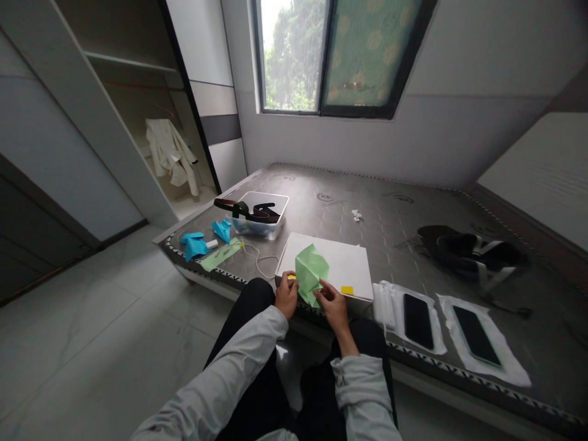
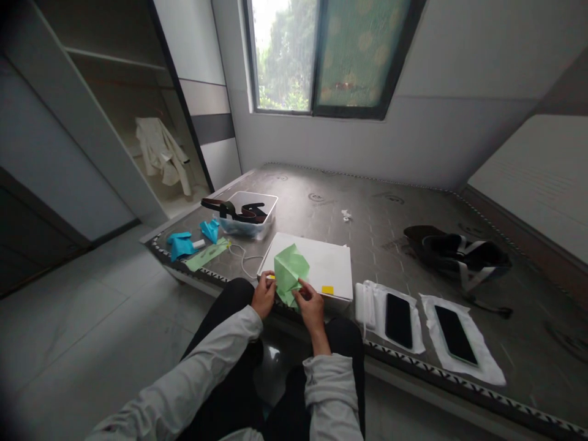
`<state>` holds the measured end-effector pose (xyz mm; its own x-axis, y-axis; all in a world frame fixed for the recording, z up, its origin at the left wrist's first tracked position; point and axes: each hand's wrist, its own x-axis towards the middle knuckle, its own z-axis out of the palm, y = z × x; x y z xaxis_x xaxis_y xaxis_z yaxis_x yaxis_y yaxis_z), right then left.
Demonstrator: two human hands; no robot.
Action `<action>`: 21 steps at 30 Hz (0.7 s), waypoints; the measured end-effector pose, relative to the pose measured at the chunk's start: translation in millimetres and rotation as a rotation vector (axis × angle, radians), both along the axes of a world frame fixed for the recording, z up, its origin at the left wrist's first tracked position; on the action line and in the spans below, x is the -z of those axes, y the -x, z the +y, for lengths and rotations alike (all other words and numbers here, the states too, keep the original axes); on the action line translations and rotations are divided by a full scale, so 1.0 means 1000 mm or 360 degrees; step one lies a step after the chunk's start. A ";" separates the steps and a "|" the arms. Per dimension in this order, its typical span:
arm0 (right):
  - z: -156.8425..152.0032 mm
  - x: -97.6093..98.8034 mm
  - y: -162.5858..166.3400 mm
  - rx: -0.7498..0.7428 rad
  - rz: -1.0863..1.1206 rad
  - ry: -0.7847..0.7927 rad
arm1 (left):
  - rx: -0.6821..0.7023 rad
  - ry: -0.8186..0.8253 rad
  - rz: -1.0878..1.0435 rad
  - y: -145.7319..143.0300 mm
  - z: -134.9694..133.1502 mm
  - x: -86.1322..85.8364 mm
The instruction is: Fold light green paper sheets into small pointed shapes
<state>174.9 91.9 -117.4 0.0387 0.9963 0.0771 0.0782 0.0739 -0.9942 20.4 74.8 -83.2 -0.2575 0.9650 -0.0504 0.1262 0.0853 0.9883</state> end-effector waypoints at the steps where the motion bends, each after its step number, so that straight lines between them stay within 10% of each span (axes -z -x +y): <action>1: -0.001 -0.002 0.000 -0.0012 0.0019 0.0017 | 0.0022 -0.0048 -0.0028 -0.001 -0.001 -0.001; 21: 0.003 -0.004 -0.002 0.0060 0.0200 0.0088 | -0.0114 -0.0128 0.0212 0.003 0.000 -0.003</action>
<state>176.7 94.7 -113.1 0.0823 0.9965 0.0141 -0.0456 0.0179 -0.9988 17.0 74.7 -80.7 -0.3250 0.9435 0.0653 0.2529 0.0202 0.9673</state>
